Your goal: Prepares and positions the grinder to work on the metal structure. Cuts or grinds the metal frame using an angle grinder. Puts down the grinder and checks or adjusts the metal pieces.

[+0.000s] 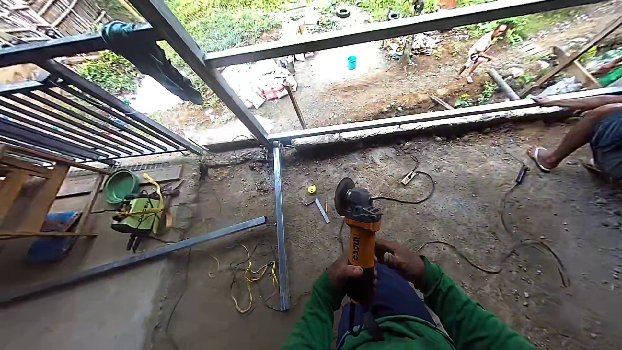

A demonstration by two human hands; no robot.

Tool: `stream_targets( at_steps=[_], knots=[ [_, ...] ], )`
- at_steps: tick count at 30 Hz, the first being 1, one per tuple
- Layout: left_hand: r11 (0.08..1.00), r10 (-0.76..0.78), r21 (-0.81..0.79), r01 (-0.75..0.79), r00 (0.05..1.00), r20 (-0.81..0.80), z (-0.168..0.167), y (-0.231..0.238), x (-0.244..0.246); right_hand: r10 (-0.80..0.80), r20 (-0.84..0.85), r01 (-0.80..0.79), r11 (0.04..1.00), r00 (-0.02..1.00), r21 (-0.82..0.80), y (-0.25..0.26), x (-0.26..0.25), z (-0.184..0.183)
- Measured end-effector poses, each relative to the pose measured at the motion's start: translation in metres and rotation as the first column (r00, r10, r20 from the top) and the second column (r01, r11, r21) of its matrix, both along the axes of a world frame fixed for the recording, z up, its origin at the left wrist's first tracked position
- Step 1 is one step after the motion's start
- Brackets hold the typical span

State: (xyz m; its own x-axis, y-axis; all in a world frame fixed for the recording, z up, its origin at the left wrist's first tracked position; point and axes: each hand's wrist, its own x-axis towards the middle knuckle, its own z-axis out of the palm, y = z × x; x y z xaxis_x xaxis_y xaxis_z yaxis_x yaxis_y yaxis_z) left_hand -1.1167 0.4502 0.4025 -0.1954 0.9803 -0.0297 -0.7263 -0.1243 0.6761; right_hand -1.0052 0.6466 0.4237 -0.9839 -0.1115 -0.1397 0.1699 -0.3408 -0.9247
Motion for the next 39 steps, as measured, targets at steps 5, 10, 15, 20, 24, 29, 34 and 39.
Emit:
stream_targets(
  at_steps=[5,10,15,20,24,29,34,39],
  knots=[
    [0.972,-0.147,0.197,0.128,0.986,0.080,-0.002,0.069,-0.044,0.039,-0.166,-0.094,0.935,0.985,-0.343,0.031,-0.065,-0.005],
    [0.985,-0.175,0.004,0.175,0.985,0.015,0.017,0.143,-0.106,-0.189,-0.156,0.124,0.928,0.970,-0.352,0.100,-0.107,0.002],
    [0.836,-0.498,-0.446,0.320,0.783,-0.373,0.032,0.204,-0.160,-0.427,-0.029,0.396,0.860,0.904,-0.322,0.175,-0.134,0.000],
    [0.837,-0.488,-0.508,0.203,0.697,-0.526,0.029,0.252,-0.166,-0.598,0.014,0.572,0.760,0.802,-0.309,0.219,-0.153,0.010],
    [0.832,-0.531,-0.492,0.258,0.627,-0.570,0.027,0.287,-0.175,-0.650,0.058,0.639,0.722,0.758,-0.266,0.235,-0.162,0.018],
    [0.860,-0.505,-0.370,0.352,0.690,-0.518,0.021,0.307,-0.192,-0.705,0.071,0.701,0.680,0.706,-0.217,0.246,-0.174,0.020],
    [0.816,-0.578,-0.334,0.472,0.656,-0.485,0.009,0.325,-0.233,-0.738,0.080,0.726,0.630,0.670,-0.276,0.245,-0.195,0.009],
    [0.773,-0.627,-0.293,0.563,0.606,-0.489,-0.005,0.340,-0.302,-0.828,0.136,0.830,0.507,0.544,-0.232,0.242,-0.260,0.002]
  ],
)
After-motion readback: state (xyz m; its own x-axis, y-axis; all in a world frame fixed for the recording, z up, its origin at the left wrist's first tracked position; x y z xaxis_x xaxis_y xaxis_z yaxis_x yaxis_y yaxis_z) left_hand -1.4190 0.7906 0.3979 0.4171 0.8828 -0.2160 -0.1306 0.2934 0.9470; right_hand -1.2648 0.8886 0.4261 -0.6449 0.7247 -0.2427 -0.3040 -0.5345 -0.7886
